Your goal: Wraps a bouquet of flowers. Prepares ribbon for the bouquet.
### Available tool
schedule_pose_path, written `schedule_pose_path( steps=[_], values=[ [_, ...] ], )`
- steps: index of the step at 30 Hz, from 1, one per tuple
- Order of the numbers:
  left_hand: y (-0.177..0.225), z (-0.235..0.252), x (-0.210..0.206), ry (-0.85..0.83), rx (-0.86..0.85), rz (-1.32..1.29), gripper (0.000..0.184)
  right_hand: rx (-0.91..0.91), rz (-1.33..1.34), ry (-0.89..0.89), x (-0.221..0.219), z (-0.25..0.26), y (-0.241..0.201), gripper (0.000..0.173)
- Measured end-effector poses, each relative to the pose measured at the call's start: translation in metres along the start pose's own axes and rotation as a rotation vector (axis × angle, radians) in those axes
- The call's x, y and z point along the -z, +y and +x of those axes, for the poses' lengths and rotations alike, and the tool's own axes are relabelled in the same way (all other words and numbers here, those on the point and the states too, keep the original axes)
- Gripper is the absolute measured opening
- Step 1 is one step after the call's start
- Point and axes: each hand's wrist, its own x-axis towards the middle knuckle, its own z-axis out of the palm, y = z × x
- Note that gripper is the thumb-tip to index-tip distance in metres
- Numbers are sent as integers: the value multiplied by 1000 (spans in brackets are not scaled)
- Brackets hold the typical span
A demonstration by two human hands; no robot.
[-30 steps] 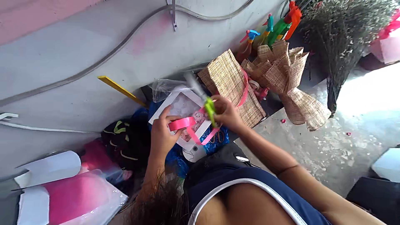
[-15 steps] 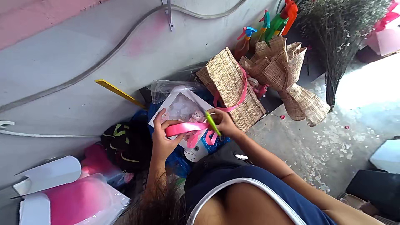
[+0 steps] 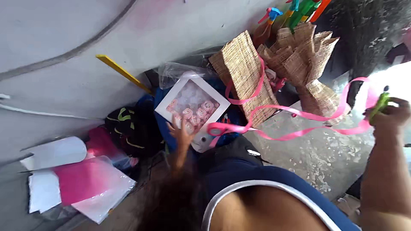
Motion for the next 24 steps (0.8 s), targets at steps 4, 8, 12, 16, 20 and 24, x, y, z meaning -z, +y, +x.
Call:
schedule_pose_path(
  steps=[4, 8, 12, 16, 20, 24],
  values=[
    [17, -32, -60, 170, -236, 37, 52, -113, 233, -197, -90, -105, -11, 59],
    [75, 16, -56, -225, -586, -106, 40, -277, 480, -529, -210, -175, 42, 49],
    [113, 22, -113, -781, -820, -188, 40, -341, 581, -401, -310, -171, 64, 67],
    [110, 18, -106, -1032, -722, -75, 42, -307, 465, -487, -310, -145, 70, 67],
    [117, 16, -105, -1160, -575, -63, 40, -326, 486, -684, -280, -128, 68, 59],
    [163, 5, -135, -1330, -110, -201, 39, -386, 598, -767, -281, -113, 77, 52]
  ],
)
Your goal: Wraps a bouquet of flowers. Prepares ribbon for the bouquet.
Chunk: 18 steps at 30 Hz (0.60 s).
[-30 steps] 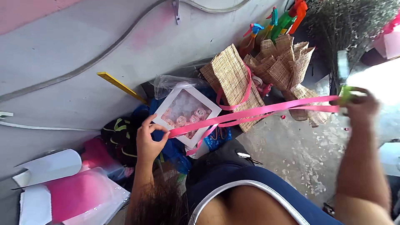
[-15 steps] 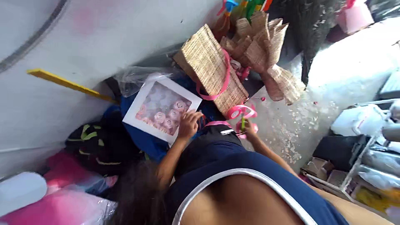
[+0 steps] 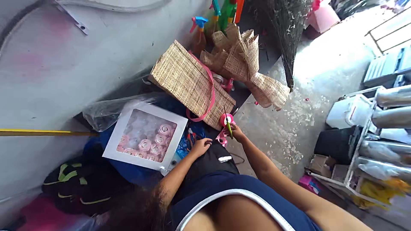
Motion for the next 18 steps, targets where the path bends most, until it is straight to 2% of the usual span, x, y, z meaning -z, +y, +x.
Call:
schedule_pose_path(
  steps=[2, 4, 7, 10, 13, 16, 18],
  values=[
    [22, 25, -16, 99, 79, -41, 41, -19, 8, -10, 5, 0, -4, 51],
    [44, 57, -28, 178, 88, -33, 49, -27, 12, -30, 7, 2, -9, 52],
    [67, 106, -41, 215, 217, -45, 60, 10, 54, -68, 11, 2, 1, 53],
    [78, 140, -51, 278, 376, -62, 58, 62, 133, -70, 10, 5, 7, 52],
    [86, 150, -59, 396, 485, -107, 57, 35, 156, -92, 14, 3, 9, 53],
    [89, 152, -52, 440, 475, -84, 51, -3, 130, -144, 32, -5, 3, 54],
    [96, 140, -43, 461, 367, 1, 48, 22, 98, -120, 56, -23, -11, 52]
  ],
)
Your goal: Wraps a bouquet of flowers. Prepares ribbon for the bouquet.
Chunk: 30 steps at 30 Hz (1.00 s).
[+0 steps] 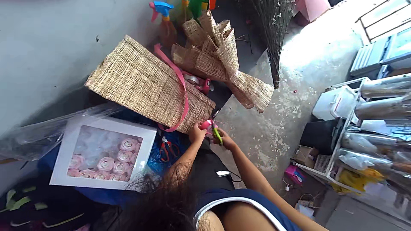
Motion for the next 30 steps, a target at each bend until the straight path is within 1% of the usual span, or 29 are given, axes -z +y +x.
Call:
schedule_pose_path(
  steps=[2, 4, 5, 6, 7, 8, 9, 10, 12, 13, 14, 16, 19, 20, 21, 23, 24, 25, 26, 27, 29, 30],
  values=[
    [1, -19, 19, 85, -210, 9, 49, 92, 26, 102, 25, -22, -15, 50],
    [1, -42, 45, 150, -470, -36, 45, 215, 92, 140, 44, -39, -35, 57],
    [2, -53, 61, 166, -587, -34, 43, 292, 103, 107, 45, -42, -47, 67],
    [5, -64, 76, 171, -689, -30, 41, 358, 77, 38, 39, -42, -61, 83],
    [8, -75, 90, 182, -774, -8, 39, 416, 17, -50, 27, -41, -79, 99],
    [11, -84, 102, 217, -850, 19, 38, 465, -52, -143, 9, -38, -97, 107],
    [13, -93, 115, 250, -901, 44, 37, 490, -93, -234, -9, -32, -114, 104],
    [13, -102, 130, 279, -925, 65, 38, 511, -133, -309, -25, -26, -128, 93],
    [5, -122, 162, 356, -933, 88, 41, 573, -279, -411, -45, -19, -153, 75],
    [-4, -133, 179, 415, -927, 112, 42, 612, -335, -442, -48, -17, -164, 69],
    [-16, -145, 196, 481, -913, 149, 43, 645, -357, -451, -49, -18, -175, 67],
    [-44, -166, 224, 609, -860, 218, 46, 713, -340, -371, -49, -21, -197, 69],
    [-90, -184, 247, 766, -736, 275, 46, 919, -229, -173, -55, -8, -227, 61],
    [-105, -186, 250, 812, -687, 273, 48, 970, -211, -98, -59, 2, -236, 63],
    [-118, -185, 254, 850, -627, 278, 49, 985, -230, -23, -64, 11, -244, 67],
    [-140, -179, 260, 852, -499, 294, 51, 901, -313, 86, -82, 18, -251, 72],
    [-151, -175, 264, 808, -449, 305, 53, 851, -352, 105, -95, 16, -244, 73],
    [-162, -171, 267, 755, -424, 315, 54, 822, -383, 84, -109, 10, -232, 74],
    [-172, -167, 270, 699, -409, 329, 53, 790, -391, 16, -124, 0, -214, 75],
    [-182, -164, 273, 651, -395, 348, 52, 714, -390, -91, -140, -15, -193, 71],
    [-199, -165, 278, 596, -379, 362, 52, 475, -392, -360, -169, -47, -144, 58],
    [-205, -168, 282, 580, -372, 366, 53, 347, -392, -508, -181, -59, -119, 56]
  ],
)
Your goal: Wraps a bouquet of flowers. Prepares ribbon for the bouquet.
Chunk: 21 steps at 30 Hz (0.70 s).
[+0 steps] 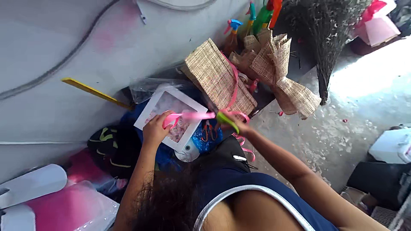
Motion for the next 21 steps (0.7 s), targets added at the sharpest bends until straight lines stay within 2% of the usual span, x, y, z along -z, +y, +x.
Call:
schedule_pose_path(
  steps=[3, 6, 8, 11, 13, 16, 18, 21],
  values=[
    [-11, -6, 16, -13, 1, -10, 54, -196, 83, -358, -48, 10, 29, 40],
    [-17, -14, 29, 11, 2, 20, 54, -301, 238, -405, -74, 32, 46, 34],
    [-24, -18, 35, 50, 0, 58, 53, -239, 342, -414, -87, 45, 46, 35],
    [-37, -29, 40, 95, 45, 105, 53, -117, 450, -539, -97, 61, 45, 44],
    [-47, -35, 43, 113, 90, 91, 56, -123, 404, -618, -98, 63, 43, 46],
    [-56, -41, 51, 142, 140, 48, 59, -238, 71, -656, -91, 64, 39, 37],
    [-59, -42, 55, 162, 153, 50, 60, -276, -90, -657, -93, 66, 33, 40],
    [-63, -42, 55, 162, 172, 78, 61, -199, 43, -616, -103, 72, 34, 41]
  ],
)
